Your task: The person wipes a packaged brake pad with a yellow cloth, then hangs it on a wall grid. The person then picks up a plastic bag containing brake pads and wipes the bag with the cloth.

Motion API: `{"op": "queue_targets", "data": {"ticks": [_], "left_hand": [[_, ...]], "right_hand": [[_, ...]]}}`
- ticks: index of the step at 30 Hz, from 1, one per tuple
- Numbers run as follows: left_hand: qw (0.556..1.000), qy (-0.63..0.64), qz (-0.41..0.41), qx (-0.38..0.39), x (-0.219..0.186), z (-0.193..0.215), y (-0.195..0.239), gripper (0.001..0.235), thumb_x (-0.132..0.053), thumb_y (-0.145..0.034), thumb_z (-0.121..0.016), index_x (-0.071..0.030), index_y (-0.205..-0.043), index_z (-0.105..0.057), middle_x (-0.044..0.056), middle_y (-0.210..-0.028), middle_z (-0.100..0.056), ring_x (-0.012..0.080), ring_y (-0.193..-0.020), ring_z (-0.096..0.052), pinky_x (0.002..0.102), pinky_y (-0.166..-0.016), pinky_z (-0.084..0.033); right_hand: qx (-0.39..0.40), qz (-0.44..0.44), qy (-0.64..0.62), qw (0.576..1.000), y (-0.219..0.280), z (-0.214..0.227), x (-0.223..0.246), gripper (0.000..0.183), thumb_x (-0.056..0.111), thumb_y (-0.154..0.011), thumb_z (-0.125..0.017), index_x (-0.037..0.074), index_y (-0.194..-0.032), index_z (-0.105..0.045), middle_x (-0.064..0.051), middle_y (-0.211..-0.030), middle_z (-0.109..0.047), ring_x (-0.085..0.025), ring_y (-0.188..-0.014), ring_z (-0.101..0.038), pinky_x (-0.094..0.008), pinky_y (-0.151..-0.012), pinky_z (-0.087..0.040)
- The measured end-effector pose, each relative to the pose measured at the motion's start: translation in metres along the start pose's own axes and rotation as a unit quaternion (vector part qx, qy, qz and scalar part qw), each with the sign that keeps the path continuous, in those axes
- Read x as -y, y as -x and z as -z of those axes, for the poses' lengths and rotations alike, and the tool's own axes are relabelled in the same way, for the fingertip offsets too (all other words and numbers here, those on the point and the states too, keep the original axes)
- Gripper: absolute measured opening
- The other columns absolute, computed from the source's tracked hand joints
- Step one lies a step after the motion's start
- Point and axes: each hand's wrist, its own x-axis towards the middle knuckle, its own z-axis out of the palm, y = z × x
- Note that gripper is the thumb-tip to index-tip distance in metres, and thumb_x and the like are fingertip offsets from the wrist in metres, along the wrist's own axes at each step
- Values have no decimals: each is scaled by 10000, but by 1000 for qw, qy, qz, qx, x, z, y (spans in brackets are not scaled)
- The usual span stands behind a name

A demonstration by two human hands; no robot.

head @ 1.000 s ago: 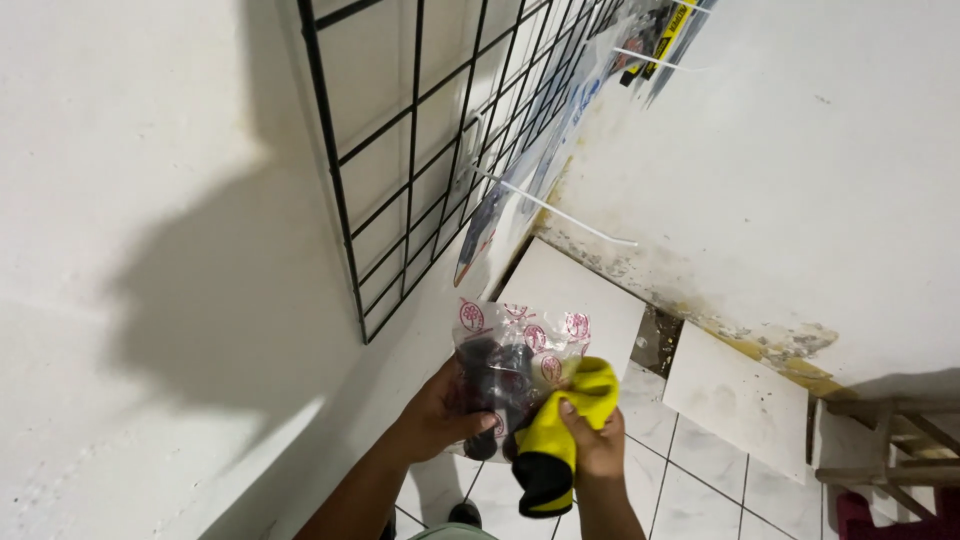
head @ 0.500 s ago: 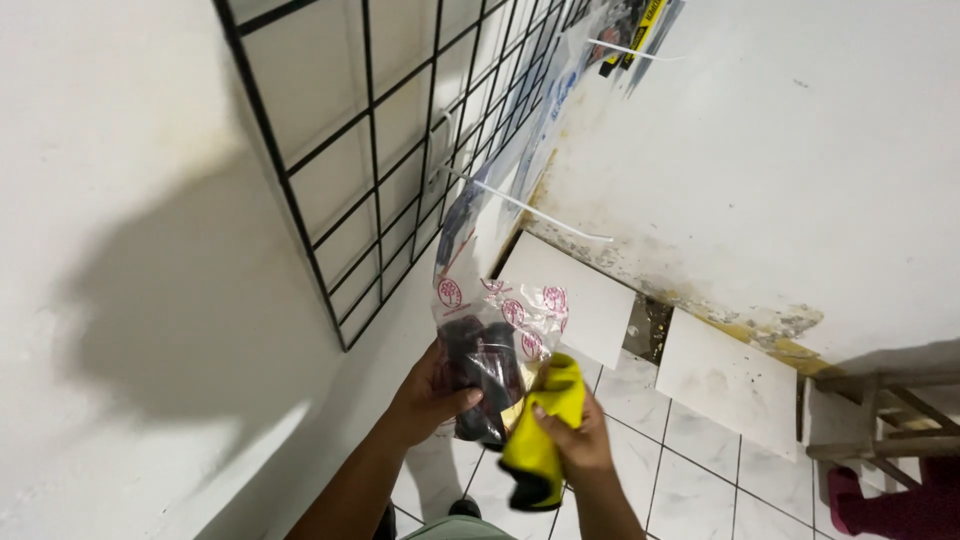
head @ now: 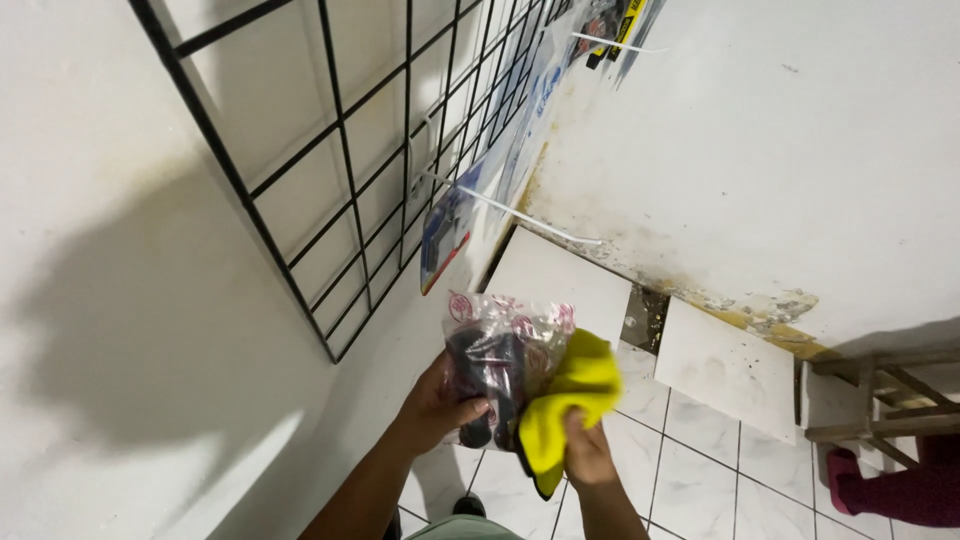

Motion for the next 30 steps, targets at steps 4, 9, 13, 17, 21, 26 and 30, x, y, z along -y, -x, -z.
{"op": "queue_targets", "data": {"ticks": [4,9,13,17,21,26,30], "left_hand": [[999,-16,27,14,5,4,6,721,88,-837,-681,-10,-1495,-402,140,-1233,-671,187,-997,-666,329,-866,-573],[997,-60,46,-1,-6,-3,11,748,112,-800,-676,-15,-1485,-404,177,-1311,-661,261,-1130,-691,367,-928,-590],[997,-65,27,-8,-2,1,18,737,84,-805,-710,-4,-1470,-405,204,-1246,-699,290,-1070,-731,416,-903,-636],[999,-34,22,-8,0,3,22,649,85,-828,-690,2,-1430,-462,156,-1185,-695,217,-1001,-685,368,-886,-575],[997,-46,57,-7,-12,-15,24,860,133,-799,-680,-65,-1564,-342,151,-1217,-688,202,-990,-684,331,-852,-580],[991,-106,83,-7,-10,-16,28,624,18,-802,-730,10,-1378,-488,152,-1129,-700,230,-961,-698,370,-869,-596],[996,-59,60,-2,-11,-19,29,676,56,-798,-701,9,-1421,-444,182,-1222,-690,264,-1062,-703,409,-926,-592]], "right_hand": [[-42,-24,20,999,-53,-89,116,1138,-70,-735,-668,170,-1653,-41,-244,-1435,-506,-366,-1177,-593,-460,-948,-535],[-124,-51,35,990,-68,-77,107,586,-99,-807,-697,50,-1356,-554,-126,-996,-700,-218,-738,-674,-336,-652,-610],[-193,-66,-58,977,-61,-67,103,208,26,-907,-664,8,-1106,-604,-128,-835,-692,-223,-582,-659,-347,-515,-587],[-167,-66,-48,983,-42,-41,74,524,415,-1030,-447,-12,-1326,-511,-156,-960,-628,-226,-771,-612,-377,-669,-544],[8,21,15,1000,-40,-64,103,369,379,-1048,-533,50,-1217,-517,-74,-893,-631,-162,-706,-619,-309,-618,-549],[-139,-43,28,989,-69,-97,153,784,-106,-771,-675,99,-1477,-401,-150,-1182,-618,-249,-958,-633,-384,-833,-570],[-249,-88,7,964,-67,-86,142,392,-63,-862,-677,16,-1233,-580,-157,-979,-688,-262,-757,-685,-387,-702,-597]]}}
